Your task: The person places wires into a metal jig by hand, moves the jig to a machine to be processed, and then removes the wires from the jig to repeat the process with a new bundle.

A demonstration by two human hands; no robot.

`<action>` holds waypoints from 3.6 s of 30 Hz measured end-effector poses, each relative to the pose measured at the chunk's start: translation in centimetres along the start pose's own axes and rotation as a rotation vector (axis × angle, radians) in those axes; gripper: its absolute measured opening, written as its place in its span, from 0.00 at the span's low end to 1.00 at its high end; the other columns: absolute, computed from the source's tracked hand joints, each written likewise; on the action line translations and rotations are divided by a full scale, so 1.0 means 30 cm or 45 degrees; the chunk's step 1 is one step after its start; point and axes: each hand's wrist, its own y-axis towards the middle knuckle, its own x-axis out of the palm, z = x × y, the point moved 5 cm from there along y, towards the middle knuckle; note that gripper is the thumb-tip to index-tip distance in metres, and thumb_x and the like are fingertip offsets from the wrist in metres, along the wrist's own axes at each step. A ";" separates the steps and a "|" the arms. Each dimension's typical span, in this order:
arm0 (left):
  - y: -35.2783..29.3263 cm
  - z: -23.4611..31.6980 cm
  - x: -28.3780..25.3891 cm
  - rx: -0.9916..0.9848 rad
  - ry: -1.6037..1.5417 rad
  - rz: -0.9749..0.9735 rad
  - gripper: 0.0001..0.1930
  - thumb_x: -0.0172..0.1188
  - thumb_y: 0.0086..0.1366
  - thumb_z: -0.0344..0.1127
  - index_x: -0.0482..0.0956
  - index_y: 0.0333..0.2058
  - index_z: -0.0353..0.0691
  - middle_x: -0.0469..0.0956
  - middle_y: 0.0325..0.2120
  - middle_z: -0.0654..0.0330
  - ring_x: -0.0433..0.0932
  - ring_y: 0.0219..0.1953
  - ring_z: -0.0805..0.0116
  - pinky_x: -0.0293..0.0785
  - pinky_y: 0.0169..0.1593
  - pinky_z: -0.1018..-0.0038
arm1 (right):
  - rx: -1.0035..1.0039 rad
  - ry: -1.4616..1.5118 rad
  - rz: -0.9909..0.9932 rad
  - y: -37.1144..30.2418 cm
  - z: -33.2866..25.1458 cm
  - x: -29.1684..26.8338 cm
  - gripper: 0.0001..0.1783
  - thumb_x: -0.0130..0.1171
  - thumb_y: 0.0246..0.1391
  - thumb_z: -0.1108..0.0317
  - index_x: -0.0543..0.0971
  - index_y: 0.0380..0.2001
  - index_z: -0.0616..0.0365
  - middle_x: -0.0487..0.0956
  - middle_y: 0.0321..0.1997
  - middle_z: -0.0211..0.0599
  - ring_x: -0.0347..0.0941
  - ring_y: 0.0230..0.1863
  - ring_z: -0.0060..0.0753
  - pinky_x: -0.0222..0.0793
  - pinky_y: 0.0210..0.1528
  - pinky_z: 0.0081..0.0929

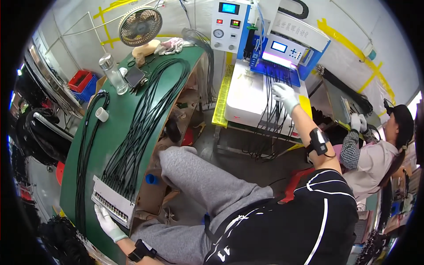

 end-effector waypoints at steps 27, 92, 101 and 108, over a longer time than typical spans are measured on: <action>-0.046 -0.023 0.021 0.006 0.002 0.237 0.22 0.56 0.70 0.36 0.72 0.60 0.33 0.75 0.56 0.49 0.73 0.58 0.57 0.67 0.62 0.67 | -0.246 -1.076 -0.666 -0.010 -0.012 0.470 0.16 0.62 0.55 0.58 0.85 0.42 0.56 0.85 0.36 0.39 0.81 0.34 0.28 0.75 0.40 0.28; -0.055 0.073 0.046 0.041 -0.145 0.190 0.20 0.58 0.67 0.29 0.75 0.57 0.33 0.76 0.57 0.52 0.76 0.55 0.62 0.70 0.59 0.69 | -0.698 -1.809 -1.368 -0.137 0.169 1.136 0.26 0.54 0.58 0.43 0.85 0.38 0.55 0.83 0.38 0.50 0.79 0.44 0.49 0.71 0.52 0.43; 0.002 0.010 0.058 0.077 0.188 0.129 0.25 0.52 0.73 0.41 0.68 0.64 0.35 0.74 0.57 0.46 0.72 0.58 0.54 0.64 0.63 0.65 | -0.003 -0.924 -0.269 0.131 -0.106 0.182 0.27 0.54 0.59 0.43 0.82 0.36 0.59 0.83 0.31 0.39 0.77 0.22 0.35 0.74 0.29 0.34; -0.009 -0.011 -0.027 0.057 0.217 0.141 0.25 0.49 0.74 0.40 0.66 0.65 0.33 0.70 0.62 0.49 0.70 0.62 0.57 0.61 0.66 0.67 | 0.171 -0.741 0.410 0.153 -0.006 -0.257 0.26 0.63 0.57 0.48 0.81 0.48 0.58 0.82 0.41 0.43 0.79 0.34 0.41 0.73 0.36 0.40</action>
